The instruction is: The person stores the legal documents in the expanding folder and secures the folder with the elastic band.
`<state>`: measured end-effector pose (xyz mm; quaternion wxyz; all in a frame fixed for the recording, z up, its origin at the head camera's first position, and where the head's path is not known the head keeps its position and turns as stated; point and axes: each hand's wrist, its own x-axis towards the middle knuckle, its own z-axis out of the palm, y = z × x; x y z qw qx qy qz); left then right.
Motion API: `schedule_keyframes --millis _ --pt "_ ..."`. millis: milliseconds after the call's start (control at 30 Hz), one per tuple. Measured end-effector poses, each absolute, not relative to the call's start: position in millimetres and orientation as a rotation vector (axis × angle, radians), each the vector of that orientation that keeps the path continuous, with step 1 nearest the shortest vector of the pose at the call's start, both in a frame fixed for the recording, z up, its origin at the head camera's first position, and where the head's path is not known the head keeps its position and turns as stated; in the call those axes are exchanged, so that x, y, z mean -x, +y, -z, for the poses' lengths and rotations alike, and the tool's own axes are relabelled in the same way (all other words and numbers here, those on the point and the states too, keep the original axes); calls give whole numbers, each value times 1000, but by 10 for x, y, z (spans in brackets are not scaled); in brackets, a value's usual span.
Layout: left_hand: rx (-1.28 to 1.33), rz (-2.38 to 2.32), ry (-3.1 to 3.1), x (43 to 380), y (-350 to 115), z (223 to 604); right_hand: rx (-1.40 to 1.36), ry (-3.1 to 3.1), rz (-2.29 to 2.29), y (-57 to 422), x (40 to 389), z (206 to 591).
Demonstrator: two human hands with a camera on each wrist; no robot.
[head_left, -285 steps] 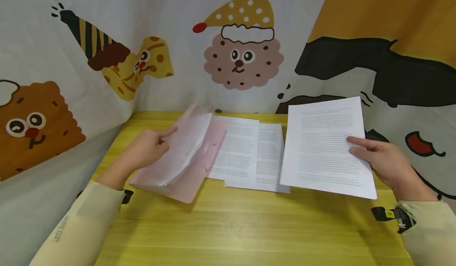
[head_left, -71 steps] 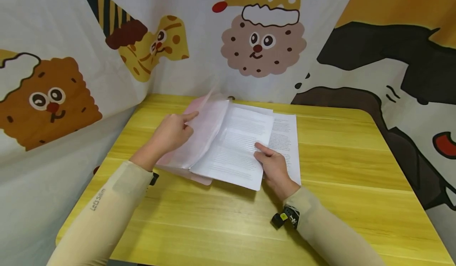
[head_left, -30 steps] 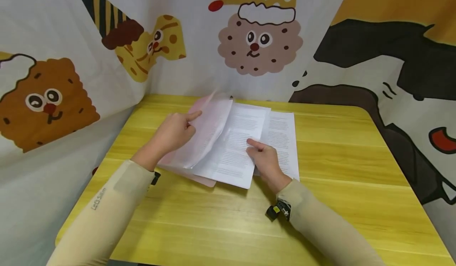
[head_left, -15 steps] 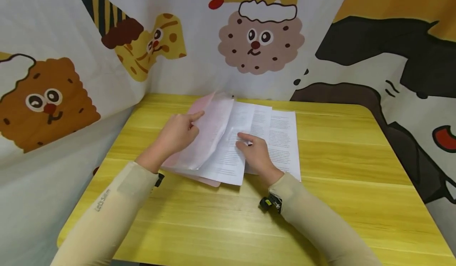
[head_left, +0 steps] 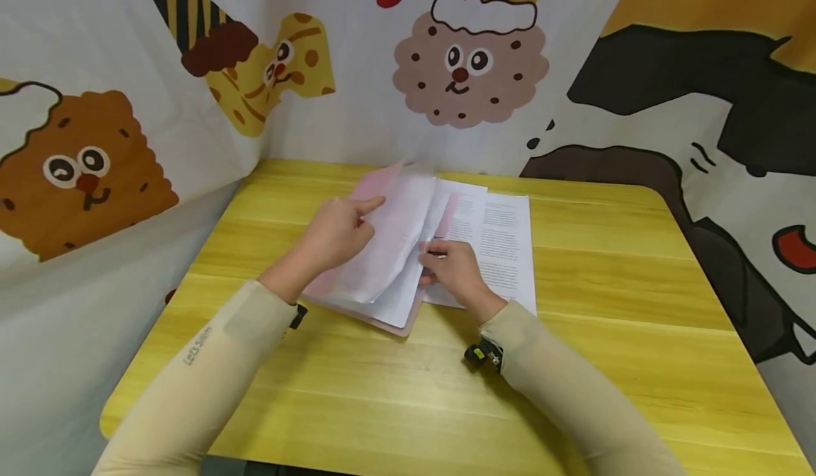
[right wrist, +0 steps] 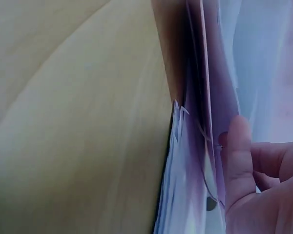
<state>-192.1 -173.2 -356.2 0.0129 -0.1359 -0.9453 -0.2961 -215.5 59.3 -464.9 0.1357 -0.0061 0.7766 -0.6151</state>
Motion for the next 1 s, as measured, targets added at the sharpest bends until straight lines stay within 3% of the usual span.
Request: schedule_keyframes --millis 367,700,833,1000 --pt "394 1021 -2928 1881 -1674 3581 -311 1896 2034 544 2243 4762" --pt "361 1027 -2890 1846 -1772 3608 -237 1899 1947 430 2305 4696" --pt "306 1025 -2867 1841 -1805 3619 -174 1912 1927 746 2319 4545" --pt "328 1038 -2897 1856 -1804 3656 -257 2090 1909 1570 2461 4390"
